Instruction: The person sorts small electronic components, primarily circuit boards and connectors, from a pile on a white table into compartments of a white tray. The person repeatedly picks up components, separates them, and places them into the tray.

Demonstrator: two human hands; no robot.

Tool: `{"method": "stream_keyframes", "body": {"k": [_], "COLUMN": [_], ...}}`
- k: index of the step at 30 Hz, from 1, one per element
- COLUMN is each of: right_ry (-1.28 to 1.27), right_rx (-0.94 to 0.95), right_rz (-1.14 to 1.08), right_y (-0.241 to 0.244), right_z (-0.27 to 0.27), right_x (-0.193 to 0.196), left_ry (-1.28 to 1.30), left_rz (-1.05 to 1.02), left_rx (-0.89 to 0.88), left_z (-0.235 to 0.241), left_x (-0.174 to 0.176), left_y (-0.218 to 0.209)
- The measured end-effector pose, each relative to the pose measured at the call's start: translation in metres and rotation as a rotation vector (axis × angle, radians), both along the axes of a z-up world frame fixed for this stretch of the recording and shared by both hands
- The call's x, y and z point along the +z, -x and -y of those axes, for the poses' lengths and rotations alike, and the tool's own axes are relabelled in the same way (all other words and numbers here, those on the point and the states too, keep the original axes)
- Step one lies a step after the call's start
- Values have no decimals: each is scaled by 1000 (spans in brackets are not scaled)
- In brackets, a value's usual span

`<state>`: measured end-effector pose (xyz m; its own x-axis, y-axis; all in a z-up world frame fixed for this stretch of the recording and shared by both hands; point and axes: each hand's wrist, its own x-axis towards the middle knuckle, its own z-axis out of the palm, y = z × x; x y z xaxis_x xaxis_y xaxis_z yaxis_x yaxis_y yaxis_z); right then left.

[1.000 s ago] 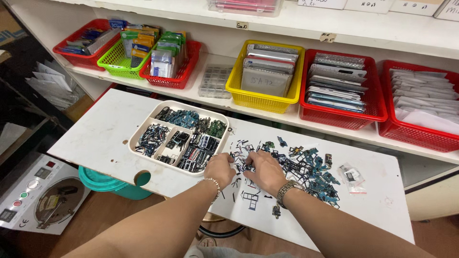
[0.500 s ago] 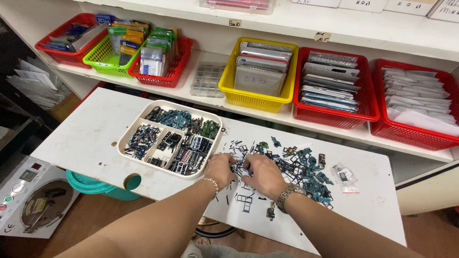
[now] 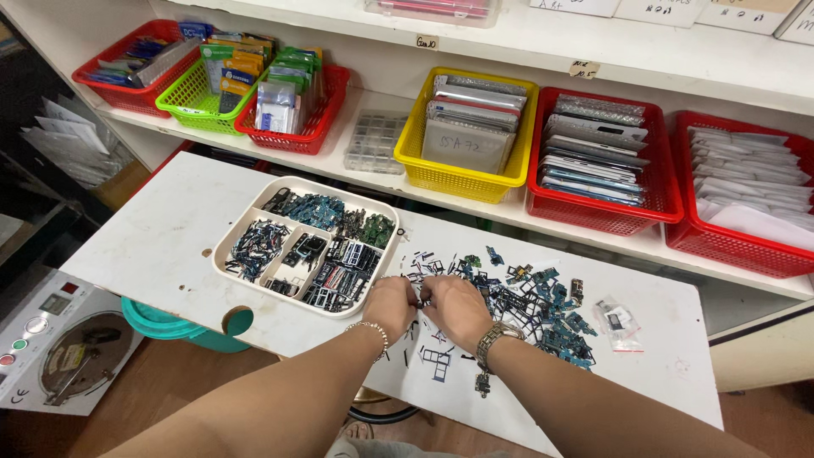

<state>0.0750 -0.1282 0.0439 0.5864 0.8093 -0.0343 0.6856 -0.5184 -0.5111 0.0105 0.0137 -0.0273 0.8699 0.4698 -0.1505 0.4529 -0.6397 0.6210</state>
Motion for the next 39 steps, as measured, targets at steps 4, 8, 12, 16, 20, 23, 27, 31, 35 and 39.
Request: {"method": "stream_keyframes", "body": {"k": [4,8,12,16,20,23,27,31,35,39], "right_ry": [-51,-71,-65,16,157,-16,-266,-356,-507,-455], "right_rx": [34,76,83,34,-135,-259,-348,-312,-353,-479], "right_rz": [66,93,114,178,-65,-334,-705,-829,-943,-1030], "right_y": [2,1,-1,-2,-11,-26,-39,-42,-37,-35], "right_z": [3,8,5,-3,-9,-10,-7,-4,-14,-47], "right_x": [-1,-5,-15,-27,-34,-38,-43,-41,-37,-36], "left_ry": [-102,-183,-58,113,668,1065,1380,1467,1472,1423], "left_rz": [-10,115,-33,32,-2,84,184,214,277,326], "left_rx": [-62,-109,-10,132,378,474,453,471,474,493], "left_z": [0,-3,-7,-9,-18,-22,-18,-18,-28,-53], "left_x": [-3,-14,-23,-24,-12,-4,5,10,10,8], "left_y": [-1,-1,-4,-7,-17,-15,-16,-15,-14,-6]}}
